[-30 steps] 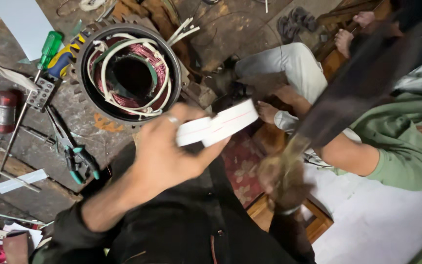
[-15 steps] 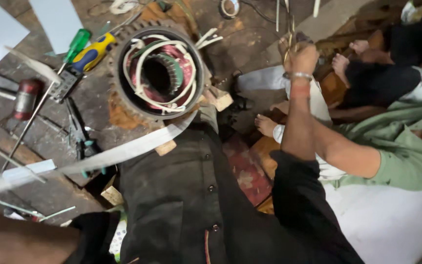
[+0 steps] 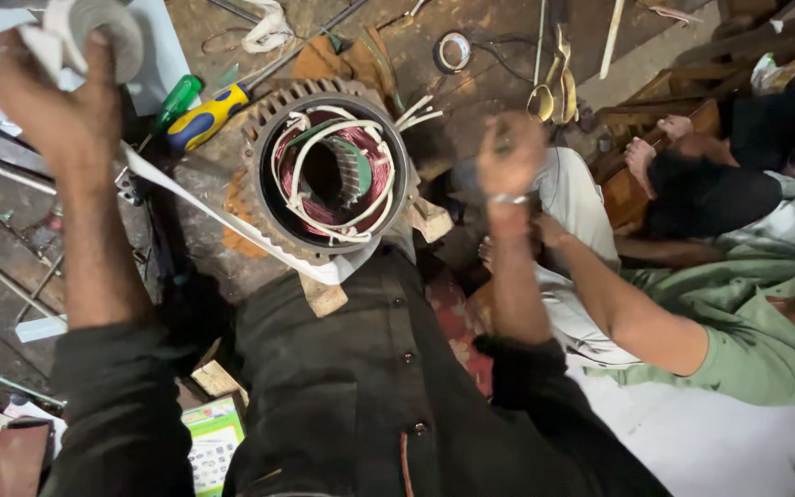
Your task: The person wraps electrical tape around the ends of wires connected to a motor stator. They then use a knife to cut a piece of white tape and continue wrapping the wires.
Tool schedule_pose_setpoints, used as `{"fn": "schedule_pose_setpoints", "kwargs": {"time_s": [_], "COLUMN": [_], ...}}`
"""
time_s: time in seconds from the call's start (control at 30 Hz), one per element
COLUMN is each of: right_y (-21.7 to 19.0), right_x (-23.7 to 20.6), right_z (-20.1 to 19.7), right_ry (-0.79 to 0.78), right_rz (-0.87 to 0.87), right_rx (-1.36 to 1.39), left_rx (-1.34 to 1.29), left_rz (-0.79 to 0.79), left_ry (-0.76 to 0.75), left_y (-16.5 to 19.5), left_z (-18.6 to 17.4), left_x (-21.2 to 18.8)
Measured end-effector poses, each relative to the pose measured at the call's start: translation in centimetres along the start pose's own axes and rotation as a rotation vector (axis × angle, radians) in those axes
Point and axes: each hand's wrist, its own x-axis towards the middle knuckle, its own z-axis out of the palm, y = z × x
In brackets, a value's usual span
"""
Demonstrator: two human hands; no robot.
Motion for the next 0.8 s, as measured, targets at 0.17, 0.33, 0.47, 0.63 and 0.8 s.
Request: {"fn": "schedule_pose_setpoints", "kwargs": {"time_s": [0.17,0.33,0.47,0.63,0.8], "right_y": [-4.1,-3.1,-2.0,-2.4,-5.8], "right_x": [-2.1,-1.7,-2.8,-7.3,-9.7], "right_z": [2.4,4.6,3.6,-5.9,-14.3], "right_ry": [-0.145,-0.23,-0.226,-0.227,-0.178], "right_rz": [-0.089,-0.065,0.006,0.281,0.059], "right_rx": [0.157,0.075,0.184,0.643,1.074], "left_rx": [0.289,0.162,-0.231,-0.559,-0.744], "left_rz": [0.18,0.07,-0.245,-0.37,-0.302], "left_ry": [-0.049,-0.052,-0.161,-0.656,-1.086], "left_y": [0.2,1.8,6.3,13.5,19.3], "left_z": [1.0,0.0,-4.5,-8.5,-3.4], "left_x": [0.4,-1.8,-3.5,-7.1,-10.6]}}
